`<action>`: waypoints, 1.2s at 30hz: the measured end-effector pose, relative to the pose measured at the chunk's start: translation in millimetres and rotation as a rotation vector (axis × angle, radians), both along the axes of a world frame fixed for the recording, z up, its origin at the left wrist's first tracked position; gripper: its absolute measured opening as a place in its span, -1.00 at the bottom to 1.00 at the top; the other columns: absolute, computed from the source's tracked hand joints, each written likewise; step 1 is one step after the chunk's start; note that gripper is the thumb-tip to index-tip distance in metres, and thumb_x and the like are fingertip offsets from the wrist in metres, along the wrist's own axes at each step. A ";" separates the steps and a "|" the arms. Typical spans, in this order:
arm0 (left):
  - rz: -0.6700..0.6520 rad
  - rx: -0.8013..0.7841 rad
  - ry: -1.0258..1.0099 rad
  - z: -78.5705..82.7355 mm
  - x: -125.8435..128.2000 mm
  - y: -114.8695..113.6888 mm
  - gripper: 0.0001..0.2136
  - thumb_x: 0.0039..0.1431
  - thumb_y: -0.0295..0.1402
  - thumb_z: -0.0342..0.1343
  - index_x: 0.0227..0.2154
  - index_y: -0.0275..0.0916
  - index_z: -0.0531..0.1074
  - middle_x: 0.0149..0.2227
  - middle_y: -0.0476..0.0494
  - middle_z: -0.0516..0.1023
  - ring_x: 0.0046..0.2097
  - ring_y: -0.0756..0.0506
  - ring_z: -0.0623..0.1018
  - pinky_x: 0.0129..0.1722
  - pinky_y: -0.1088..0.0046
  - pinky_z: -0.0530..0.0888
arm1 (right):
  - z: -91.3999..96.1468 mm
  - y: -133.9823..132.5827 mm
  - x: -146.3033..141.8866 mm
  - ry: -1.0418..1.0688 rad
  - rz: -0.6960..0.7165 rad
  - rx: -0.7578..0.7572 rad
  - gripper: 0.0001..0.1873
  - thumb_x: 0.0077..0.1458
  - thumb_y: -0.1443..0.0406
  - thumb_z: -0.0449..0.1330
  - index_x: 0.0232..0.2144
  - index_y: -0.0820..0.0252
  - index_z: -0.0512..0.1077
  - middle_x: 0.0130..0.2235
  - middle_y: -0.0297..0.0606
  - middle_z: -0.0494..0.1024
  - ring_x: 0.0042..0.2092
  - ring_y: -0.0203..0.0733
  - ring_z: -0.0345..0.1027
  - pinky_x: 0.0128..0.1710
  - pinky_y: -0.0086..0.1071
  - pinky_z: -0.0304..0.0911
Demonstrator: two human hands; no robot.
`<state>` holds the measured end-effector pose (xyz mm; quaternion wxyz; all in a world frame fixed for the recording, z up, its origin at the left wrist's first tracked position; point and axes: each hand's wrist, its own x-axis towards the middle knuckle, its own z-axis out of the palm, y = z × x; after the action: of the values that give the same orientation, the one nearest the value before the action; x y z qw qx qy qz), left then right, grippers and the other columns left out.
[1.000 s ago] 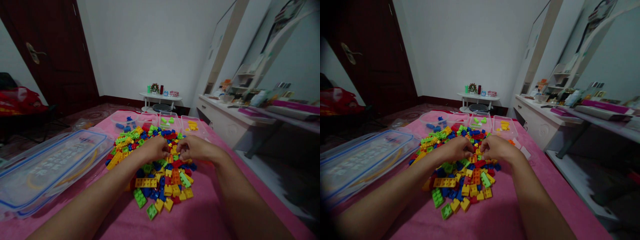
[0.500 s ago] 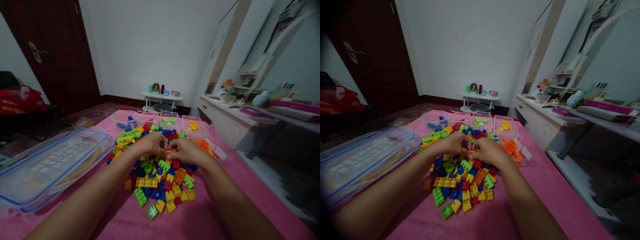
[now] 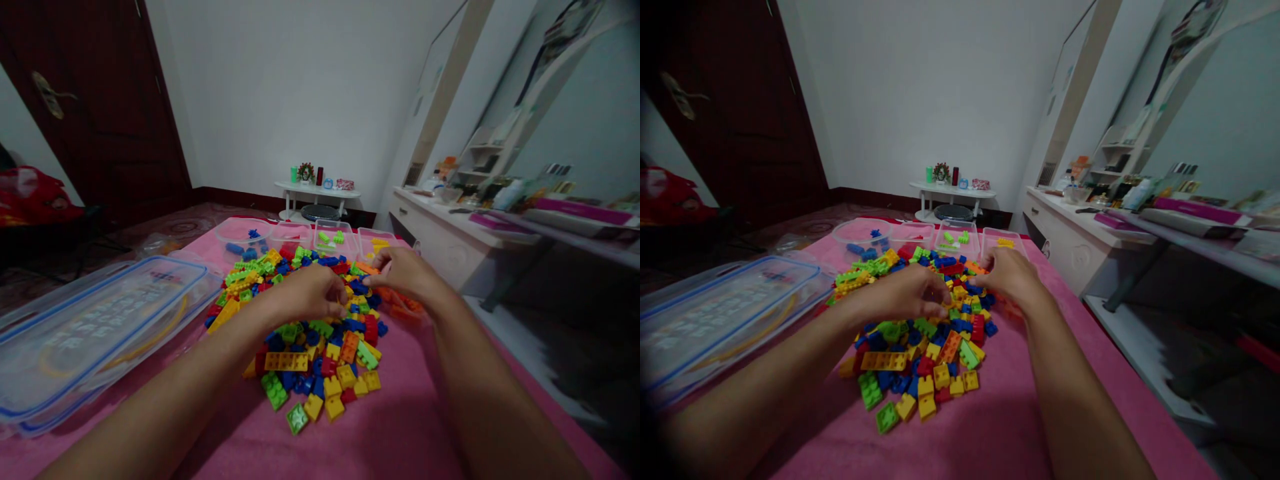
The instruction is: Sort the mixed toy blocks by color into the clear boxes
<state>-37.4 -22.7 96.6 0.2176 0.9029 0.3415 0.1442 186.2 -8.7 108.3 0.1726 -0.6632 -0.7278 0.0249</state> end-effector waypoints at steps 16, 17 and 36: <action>-0.044 0.063 0.136 -15.8 12.2 -6.2 -0.81 -0.15 -0.41 0.22 -0.37 -0.21 0.53 -0.44 -0.05 0.55 -0.44 -0.02 0.45 -0.52 0.54 0.22 | 8.2 -9.1 -7.6 0.165 0.233 -0.083 -0.80 -0.18 0.23 0.30 -0.43 0.19 0.48 -0.40 -0.29 0.55 -0.38 -0.24 0.39 -0.41 -0.43 0.20; -0.015 0.036 0.113 -16.7 9.5 -1.0 -0.82 -0.16 -0.41 0.23 -0.38 -0.22 0.53 -0.46 -0.04 0.54 -0.47 0.00 0.43 -0.54 0.55 0.21 | 7.5 -12.0 -14.6 0.179 0.289 -0.119 -0.80 -0.18 0.25 0.31 -0.42 0.20 0.49 -0.40 -0.30 0.55 -0.37 -0.25 0.39 -0.41 -0.44 0.20; 0.308 0.087 -0.342 -32.0 0.1 38.6 -0.69 0.14 -0.20 -0.01 -0.23 -0.30 0.48 -0.22 -0.21 0.57 -0.16 -0.14 0.53 -0.13 0.34 0.44 | -2.5 -1.5 -9.2 -0.024 0.093 0.028 -0.77 -0.08 0.24 0.22 -0.30 0.16 0.47 -0.39 -0.28 0.50 -0.36 -0.22 0.33 -0.41 -0.41 0.11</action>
<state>-37.4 15.9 64.6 0.2086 0.8112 0.4267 0.3411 177.0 -10.2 105.8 0.1720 -0.6263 -0.7602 0.0146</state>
